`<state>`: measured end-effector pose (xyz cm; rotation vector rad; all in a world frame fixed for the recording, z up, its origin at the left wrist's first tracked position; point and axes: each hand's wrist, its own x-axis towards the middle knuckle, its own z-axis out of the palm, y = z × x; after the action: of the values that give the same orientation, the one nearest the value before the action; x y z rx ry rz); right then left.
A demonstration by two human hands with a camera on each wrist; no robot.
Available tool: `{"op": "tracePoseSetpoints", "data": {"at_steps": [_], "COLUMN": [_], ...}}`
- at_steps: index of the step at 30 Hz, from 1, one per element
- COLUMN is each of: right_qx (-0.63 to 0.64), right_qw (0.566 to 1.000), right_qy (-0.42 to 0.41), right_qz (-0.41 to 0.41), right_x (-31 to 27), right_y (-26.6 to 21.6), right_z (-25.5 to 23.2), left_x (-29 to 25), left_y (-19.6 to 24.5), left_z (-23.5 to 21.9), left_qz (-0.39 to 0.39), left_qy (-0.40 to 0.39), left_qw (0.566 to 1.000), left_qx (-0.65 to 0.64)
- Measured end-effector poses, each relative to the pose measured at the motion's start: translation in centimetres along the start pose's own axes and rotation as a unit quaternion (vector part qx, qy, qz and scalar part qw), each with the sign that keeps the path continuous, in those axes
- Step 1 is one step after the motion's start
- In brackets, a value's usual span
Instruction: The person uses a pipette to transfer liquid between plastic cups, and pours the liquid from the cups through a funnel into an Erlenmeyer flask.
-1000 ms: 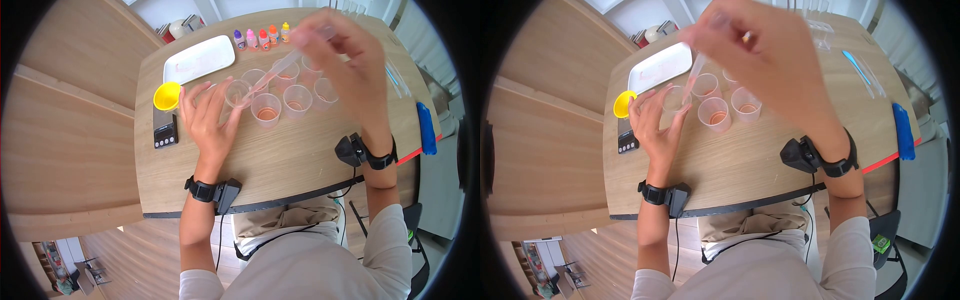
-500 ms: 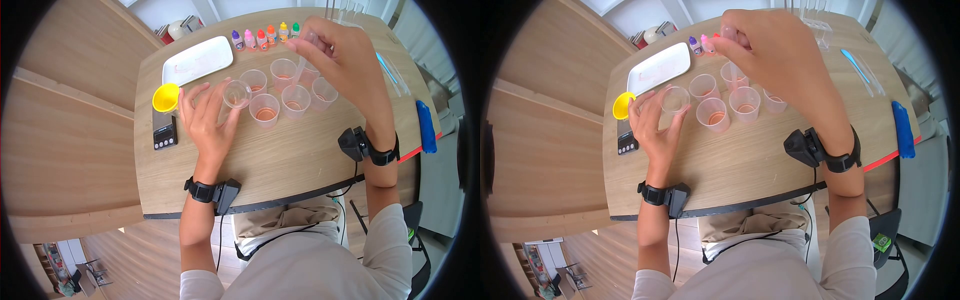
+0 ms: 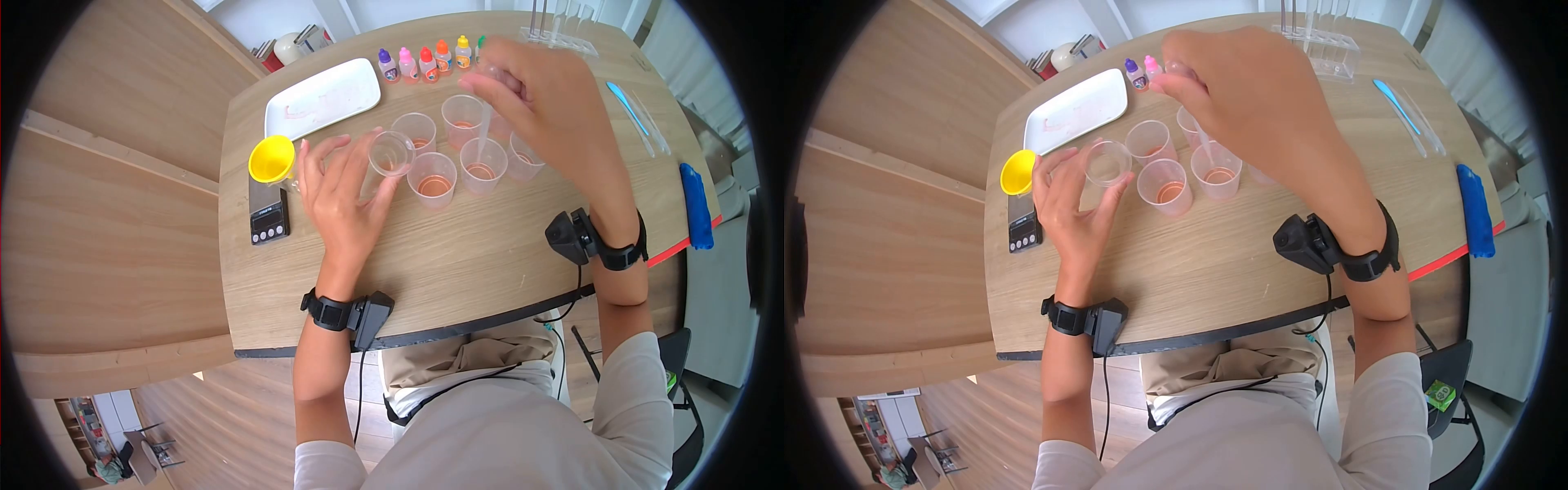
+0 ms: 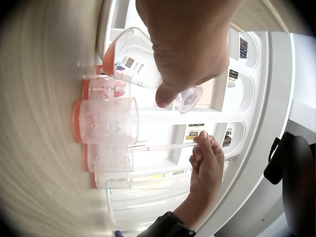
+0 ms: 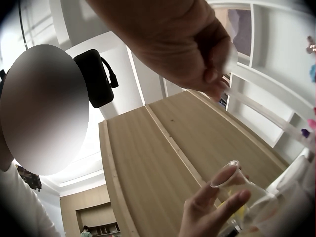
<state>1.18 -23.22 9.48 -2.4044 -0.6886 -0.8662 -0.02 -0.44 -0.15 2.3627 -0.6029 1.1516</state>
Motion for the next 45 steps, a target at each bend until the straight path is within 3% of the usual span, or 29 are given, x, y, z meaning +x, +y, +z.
{"op": "tracePoseSetpoints", "data": {"at_steps": [5, 7, 14, 20, 22, 26, 28, 29, 31, 35, 37, 45], "right_qx": [-0.005, 0.03, 0.0, 0.12, 0.118, 0.214, 0.177, 0.177, 0.159, 0.218, 0.155, 0.141], "right_qw": [1.0, 0.996, 0.998, 0.982, 0.985, 0.969, 0.97, 0.97, 0.976, 0.968, 0.978, 0.978], "right_qy": [0.018, -0.036, -0.007, 0.026, 0.087, 0.062, 0.165, 0.165, 0.119, 0.095, 0.067, 0.085], "right_qz": [-0.024, 0.071, 0.055, 0.143, 0.092, 0.109, -0.007, -0.007, -0.093, -0.081, -0.119, -0.127], "right_x": [0.0, 0.0, 0.1, 0.3, 0.4, -0.1, -0.4, -0.5, -0.8, -0.8, -0.6, -1.1], "right_y": [-0.2, -0.8, -0.6, -2.5, -3.4, -3.1, -3.0, -2.9, -3.0, -4.1, -4.1, -3.9], "right_z": [0.3, -0.2, 0.0, -1.2, -1.4, -1.9, -1.3, -1.6, -2.3, -1.0, -0.7, 1.8], "left_x": [0.0, 0.0, 0.0, -0.1, -0.3, -0.2, -0.2, -0.2, -0.1, -0.1, -0.1, -0.3], "left_y": [0.1, 0.0, 0.0, -0.1, -0.3, -0.1, -0.1, -0.1, -0.1, -0.1, 0.0, -0.4], "left_z": [0.0, 0.0, -0.1, 0.1, 0.2, 0.1, 0.1, 0.1, 0.0, 0.0, -0.2, 0.0], "left_qz": [0.0, -0.002, -0.006, -0.007, -0.006, -0.01, -0.029, -0.029, -0.028, -0.026, -0.022, -0.016], "left_qy": [-0.003, -0.001, 0.004, 0.008, 0.02, 0.027, 0.04, 0.04, 0.04, 0.044, 0.045, 0.038], "left_qw": [1.0, 1.0, 1.0, 1.0, 1.0, 0.999, 0.998, 0.998, 0.998, 0.998, 0.998, 0.999], "left_qx": [-0.001, 0.0, 0.003, 0.005, -0.013, -0.018, -0.035, -0.035, -0.036, -0.039, -0.038, -0.032]}}
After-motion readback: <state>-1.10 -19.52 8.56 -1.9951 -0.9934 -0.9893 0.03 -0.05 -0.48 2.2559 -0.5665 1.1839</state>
